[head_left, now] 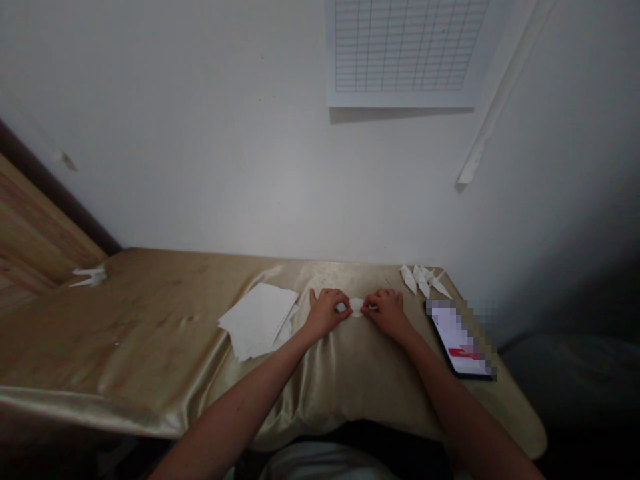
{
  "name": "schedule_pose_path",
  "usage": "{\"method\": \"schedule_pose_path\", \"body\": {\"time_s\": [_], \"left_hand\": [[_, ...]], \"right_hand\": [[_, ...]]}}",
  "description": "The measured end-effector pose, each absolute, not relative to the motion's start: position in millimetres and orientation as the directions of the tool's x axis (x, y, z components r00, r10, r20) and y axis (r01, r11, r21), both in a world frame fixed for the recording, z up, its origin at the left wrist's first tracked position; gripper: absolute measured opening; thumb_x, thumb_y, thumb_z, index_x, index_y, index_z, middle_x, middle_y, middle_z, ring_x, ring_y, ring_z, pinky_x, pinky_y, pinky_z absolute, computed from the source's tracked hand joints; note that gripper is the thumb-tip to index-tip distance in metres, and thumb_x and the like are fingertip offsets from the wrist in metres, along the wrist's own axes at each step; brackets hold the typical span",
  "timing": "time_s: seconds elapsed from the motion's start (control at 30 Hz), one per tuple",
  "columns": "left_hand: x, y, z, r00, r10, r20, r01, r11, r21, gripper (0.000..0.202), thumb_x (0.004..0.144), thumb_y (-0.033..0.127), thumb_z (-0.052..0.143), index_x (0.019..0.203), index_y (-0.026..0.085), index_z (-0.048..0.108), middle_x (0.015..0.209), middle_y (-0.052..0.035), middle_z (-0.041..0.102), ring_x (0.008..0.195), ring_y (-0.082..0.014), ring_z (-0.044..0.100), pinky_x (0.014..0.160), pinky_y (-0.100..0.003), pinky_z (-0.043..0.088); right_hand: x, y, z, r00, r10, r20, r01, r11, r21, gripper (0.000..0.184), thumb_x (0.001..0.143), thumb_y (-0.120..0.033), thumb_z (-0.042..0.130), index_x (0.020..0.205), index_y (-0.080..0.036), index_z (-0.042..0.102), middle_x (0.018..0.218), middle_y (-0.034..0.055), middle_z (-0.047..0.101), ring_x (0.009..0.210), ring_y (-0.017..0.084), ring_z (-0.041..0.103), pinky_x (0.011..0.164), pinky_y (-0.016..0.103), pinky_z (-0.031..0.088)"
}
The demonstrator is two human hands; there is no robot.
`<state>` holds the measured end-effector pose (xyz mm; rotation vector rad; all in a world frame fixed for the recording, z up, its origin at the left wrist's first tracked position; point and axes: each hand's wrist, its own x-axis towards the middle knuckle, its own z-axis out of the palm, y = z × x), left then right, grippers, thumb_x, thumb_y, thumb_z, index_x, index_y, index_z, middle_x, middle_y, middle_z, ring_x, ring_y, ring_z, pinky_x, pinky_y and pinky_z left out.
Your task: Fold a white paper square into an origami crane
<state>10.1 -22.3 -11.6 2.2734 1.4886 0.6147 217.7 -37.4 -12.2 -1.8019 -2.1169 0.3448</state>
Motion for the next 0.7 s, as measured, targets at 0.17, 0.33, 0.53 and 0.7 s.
{"method": "schedule_pose_path", "body": {"time_s": [0.17, 0.33, 0.53, 0.7], "left_hand": [[9.2, -21.0, -14.5, 0.330, 0.929, 0.167, 0.768, -0.367, 0.525, 0.020, 0.088, 0.033, 0.073, 0.108, 0.032, 0.071, 0.124, 0.0003, 0.072, 0.128, -0.0278, 0.054, 0.119, -0.071, 0.008], [9.1, -19.4, -13.6, 0.339, 0.930, 0.140, 0.764, -0.359, 0.536, 0.020, 0.088, 0.034, 0.074, 0.108, 0.036, 0.074, 0.133, 0.0026, 0.070, 0.134, -0.0292, 0.049, 0.119, -0.073, 0.006], [10.3, -18.9, -14.0, 0.347, 0.928, 0.133, 0.779, -0.364, 0.510, 0.013, 0.088, 0.039, 0.074, 0.101, 0.036, 0.076, 0.144, 0.0058, 0.064, 0.138, -0.0296, 0.045, 0.119, -0.075, 0.006], [12.5, -20.1, -15.1, 0.331, 0.930, 0.156, 0.800, -0.365, 0.477, 0.011, 0.091, 0.044, 0.071, 0.097, 0.036, 0.075, 0.147, 0.0074, 0.061, 0.139, -0.0301, 0.044, 0.117, -0.077, 0.008]], "right_hand": [[212.4, -39.2, -10.4, -0.105, 0.990, 0.093, 0.915, 0.133, -0.380, 0.021, 0.094, -0.044, 0.061, 0.099, -0.029, 0.075, 0.112, 0.0071, 0.064, 0.122, 0.031, 0.047, 0.113, 0.062, 0.022], [209.4, -38.1, -11.7, -0.058, 0.996, 0.066, 0.926, 0.078, -0.369, 0.023, 0.093, -0.046, 0.062, 0.100, -0.029, 0.075, 0.116, 0.0069, 0.063, 0.125, 0.031, 0.045, 0.114, 0.062, 0.020], [204.6, -37.0, -13.8, -0.028, 0.998, 0.062, 0.935, 0.048, -0.352, 0.024, 0.092, -0.046, 0.062, 0.097, -0.027, 0.075, 0.119, 0.0084, 0.063, 0.126, 0.032, 0.044, 0.115, 0.066, 0.016], [202.1, -38.7, -15.6, -0.023, 0.997, 0.080, 0.935, 0.050, -0.351, 0.023, 0.093, -0.043, 0.061, 0.097, -0.025, 0.074, 0.120, 0.0093, 0.063, 0.126, 0.032, 0.045, 0.115, 0.067, 0.016]]}}
